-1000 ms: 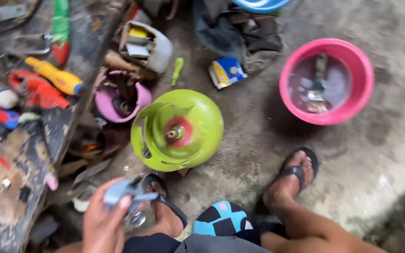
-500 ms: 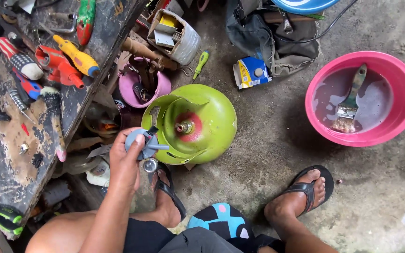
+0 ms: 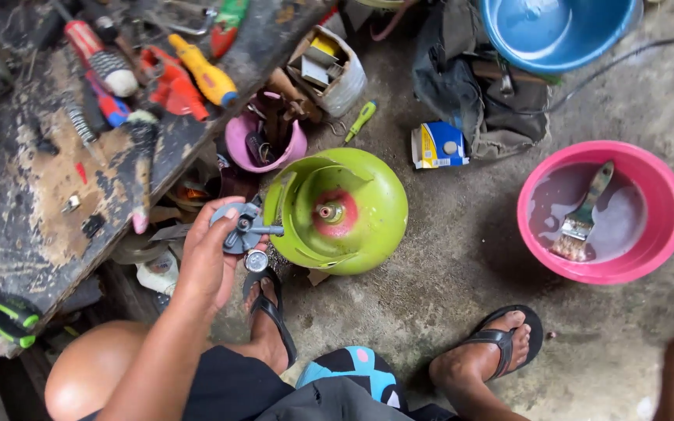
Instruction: The person sits on the floor and removes the regulator from a green gas cylinder. They scrub the regulator with a brush in a pink basin of soapy water, then place it on the workbench and use a screwdriver on its parts.
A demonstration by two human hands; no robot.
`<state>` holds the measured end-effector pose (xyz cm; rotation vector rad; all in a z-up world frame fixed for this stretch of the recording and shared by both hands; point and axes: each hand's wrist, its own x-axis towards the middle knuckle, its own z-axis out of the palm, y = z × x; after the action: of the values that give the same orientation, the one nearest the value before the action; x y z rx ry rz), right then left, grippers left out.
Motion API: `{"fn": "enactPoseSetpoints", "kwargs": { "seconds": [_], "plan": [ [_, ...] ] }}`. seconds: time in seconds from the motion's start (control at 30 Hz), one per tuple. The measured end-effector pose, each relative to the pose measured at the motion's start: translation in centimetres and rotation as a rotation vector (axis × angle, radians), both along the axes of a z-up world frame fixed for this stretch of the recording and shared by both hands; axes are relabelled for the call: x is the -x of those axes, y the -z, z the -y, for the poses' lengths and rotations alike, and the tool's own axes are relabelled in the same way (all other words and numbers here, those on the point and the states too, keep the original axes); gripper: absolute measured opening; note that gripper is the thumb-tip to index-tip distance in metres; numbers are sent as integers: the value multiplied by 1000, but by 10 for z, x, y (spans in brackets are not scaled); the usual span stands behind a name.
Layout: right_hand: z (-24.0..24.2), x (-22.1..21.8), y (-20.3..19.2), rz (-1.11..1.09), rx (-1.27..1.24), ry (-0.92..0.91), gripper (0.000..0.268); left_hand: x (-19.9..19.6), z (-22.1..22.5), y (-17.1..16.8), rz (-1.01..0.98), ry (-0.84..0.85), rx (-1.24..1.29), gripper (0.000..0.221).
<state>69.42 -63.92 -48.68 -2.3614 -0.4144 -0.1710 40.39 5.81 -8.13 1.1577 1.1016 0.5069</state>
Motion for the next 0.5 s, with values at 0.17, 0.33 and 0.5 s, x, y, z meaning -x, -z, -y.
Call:
{"fn": "enactPoseSetpoints", "kwargs": {
  "seconds": [0.17, 0.33, 0.5],
  "plan": [
    [-250, 41, -225, -185, 65, -398, 28, -16, -13, -50, -370, 207, -57, 18],
    [-430, 72, -288, -168, -62, -777, 24, -12, -29, 23, -29, 156, -74, 37],
    [-540, 102, -309, -399, -101, -729, 39, -12, -17, -1, -54, 225, -109, 42]
  ]
}}
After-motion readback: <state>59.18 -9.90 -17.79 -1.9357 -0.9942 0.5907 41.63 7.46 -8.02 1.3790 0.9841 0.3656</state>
